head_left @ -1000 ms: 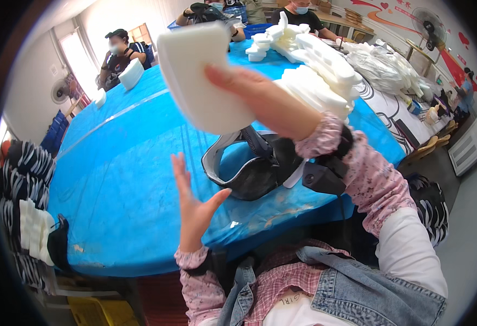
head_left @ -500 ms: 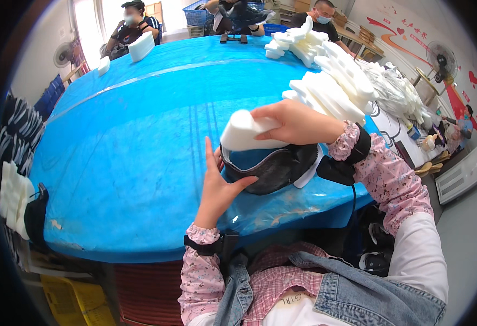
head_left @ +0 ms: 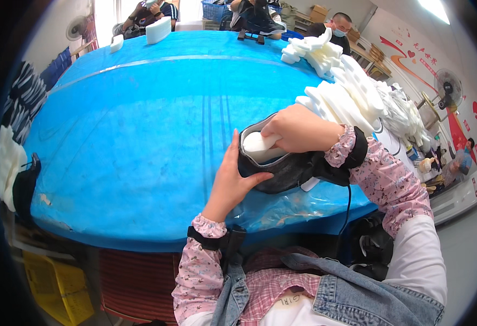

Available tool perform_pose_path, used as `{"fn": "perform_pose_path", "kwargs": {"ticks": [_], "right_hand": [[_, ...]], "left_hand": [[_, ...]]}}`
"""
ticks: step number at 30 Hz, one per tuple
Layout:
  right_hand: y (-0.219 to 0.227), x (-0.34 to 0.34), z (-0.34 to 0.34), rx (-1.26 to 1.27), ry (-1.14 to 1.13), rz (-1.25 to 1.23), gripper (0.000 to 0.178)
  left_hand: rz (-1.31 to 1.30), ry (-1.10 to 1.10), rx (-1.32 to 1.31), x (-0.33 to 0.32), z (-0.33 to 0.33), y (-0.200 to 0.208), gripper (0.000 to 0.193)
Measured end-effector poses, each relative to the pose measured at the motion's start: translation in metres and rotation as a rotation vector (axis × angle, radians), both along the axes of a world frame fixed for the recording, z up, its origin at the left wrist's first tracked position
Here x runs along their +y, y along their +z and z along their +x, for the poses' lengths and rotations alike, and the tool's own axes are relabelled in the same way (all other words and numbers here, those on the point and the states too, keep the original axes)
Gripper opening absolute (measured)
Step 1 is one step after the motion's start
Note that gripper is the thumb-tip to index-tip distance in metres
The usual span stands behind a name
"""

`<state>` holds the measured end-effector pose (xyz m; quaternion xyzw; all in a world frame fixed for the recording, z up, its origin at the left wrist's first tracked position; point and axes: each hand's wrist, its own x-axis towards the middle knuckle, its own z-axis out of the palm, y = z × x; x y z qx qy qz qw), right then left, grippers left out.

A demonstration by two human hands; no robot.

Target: The person applies adhesive tape to a work surface and then presses a white foam lining into the heel area of a black shoe upper.

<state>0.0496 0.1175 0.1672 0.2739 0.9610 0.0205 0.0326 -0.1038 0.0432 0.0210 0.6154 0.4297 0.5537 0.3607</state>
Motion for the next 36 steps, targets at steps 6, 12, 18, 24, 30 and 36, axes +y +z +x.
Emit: {"fn": "perform_pose_path", "kwargs": {"ticks": [6, 12, 18, 24, 30, 36], "right_hand": [[0.003, 0.0, -0.001, -0.024, -0.007, -0.01, 0.014], [0.002, 0.0, -0.003, -0.022, -0.002, -0.005, 0.013], [-0.004, 0.004, -0.007, -0.067, 0.071, -0.012, 0.015], [-0.015, 0.009, -0.01, -0.038, 0.188, 0.028, 0.011], [-0.018, 0.012, -0.024, -0.067, 0.225, 0.062, 0.006], [-0.018, 0.015, -0.007, 0.002, 0.187, 0.009, 0.011]], "left_hand": [[0.057, 0.014, 0.042, 0.002, 0.0, -0.003, 0.112], [0.073, 0.014, 0.107, 0.001, -0.001, -0.001, 0.112], [0.189, 0.22, 0.64, -0.002, -0.003, 0.019, 0.112], [0.215, 0.248, 0.846, 0.0, -0.001, 0.032, 0.109], [0.235, 0.254, 0.851, 0.003, 0.002, 0.034, 0.101], [0.111, 0.06, 0.431, 0.011, -0.015, 0.001, 0.088]]}}
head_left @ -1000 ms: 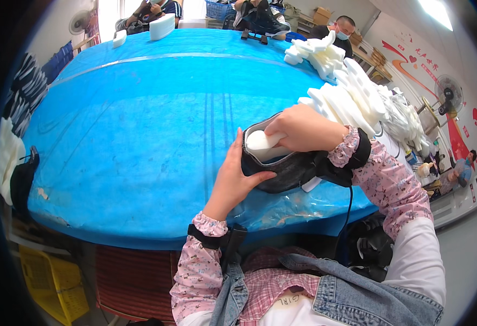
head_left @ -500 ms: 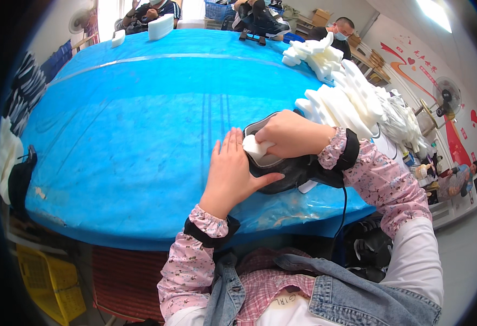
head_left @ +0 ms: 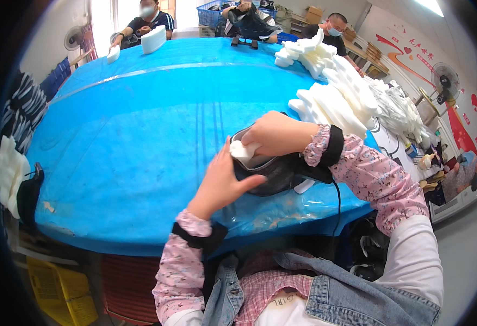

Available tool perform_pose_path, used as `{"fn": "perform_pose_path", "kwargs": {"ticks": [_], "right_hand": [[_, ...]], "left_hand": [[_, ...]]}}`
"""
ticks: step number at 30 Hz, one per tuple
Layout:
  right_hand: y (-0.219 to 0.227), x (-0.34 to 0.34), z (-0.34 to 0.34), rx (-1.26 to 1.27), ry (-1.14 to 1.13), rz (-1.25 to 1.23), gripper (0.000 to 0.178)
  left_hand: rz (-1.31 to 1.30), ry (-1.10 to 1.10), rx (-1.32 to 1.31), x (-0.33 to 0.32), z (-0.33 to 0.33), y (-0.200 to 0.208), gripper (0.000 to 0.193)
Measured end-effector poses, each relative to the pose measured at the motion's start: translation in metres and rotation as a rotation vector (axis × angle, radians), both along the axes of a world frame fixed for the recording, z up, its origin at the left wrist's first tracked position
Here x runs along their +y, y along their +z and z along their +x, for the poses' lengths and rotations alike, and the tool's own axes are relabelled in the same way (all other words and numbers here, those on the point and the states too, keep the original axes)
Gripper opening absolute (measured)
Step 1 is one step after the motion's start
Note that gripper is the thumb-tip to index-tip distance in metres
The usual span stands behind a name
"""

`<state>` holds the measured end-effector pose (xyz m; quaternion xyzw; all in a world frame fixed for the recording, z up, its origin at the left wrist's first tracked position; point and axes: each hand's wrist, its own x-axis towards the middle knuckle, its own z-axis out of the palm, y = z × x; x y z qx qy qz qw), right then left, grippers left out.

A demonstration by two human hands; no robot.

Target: The person applies adhesive tape to a work surface and then presses a white foam lining into the heel area of a black shoe upper.

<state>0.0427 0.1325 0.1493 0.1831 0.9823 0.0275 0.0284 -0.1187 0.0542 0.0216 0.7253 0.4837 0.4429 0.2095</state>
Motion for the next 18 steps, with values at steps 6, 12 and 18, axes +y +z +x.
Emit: {"fn": "perform_pose_path", "kwargs": {"ticks": [6, 12, 18], "right_hand": [[0.018, 0.001, 0.025, 0.077, -0.243, -0.26, 0.045], [0.009, -0.009, 0.04, 0.332, -0.231, -0.249, 0.049], [0.01, -0.017, 0.074, 0.67, -0.244, -0.394, 0.036]], "left_hand": [[0.055, -0.08, -0.305, 0.007, -0.012, 0.055, 0.048], [0.029, -0.043, -0.011, 0.026, 0.005, 0.077, 0.025], [-0.241, -0.33, 0.008, 0.046, -0.009, 0.089, 0.028]]}}
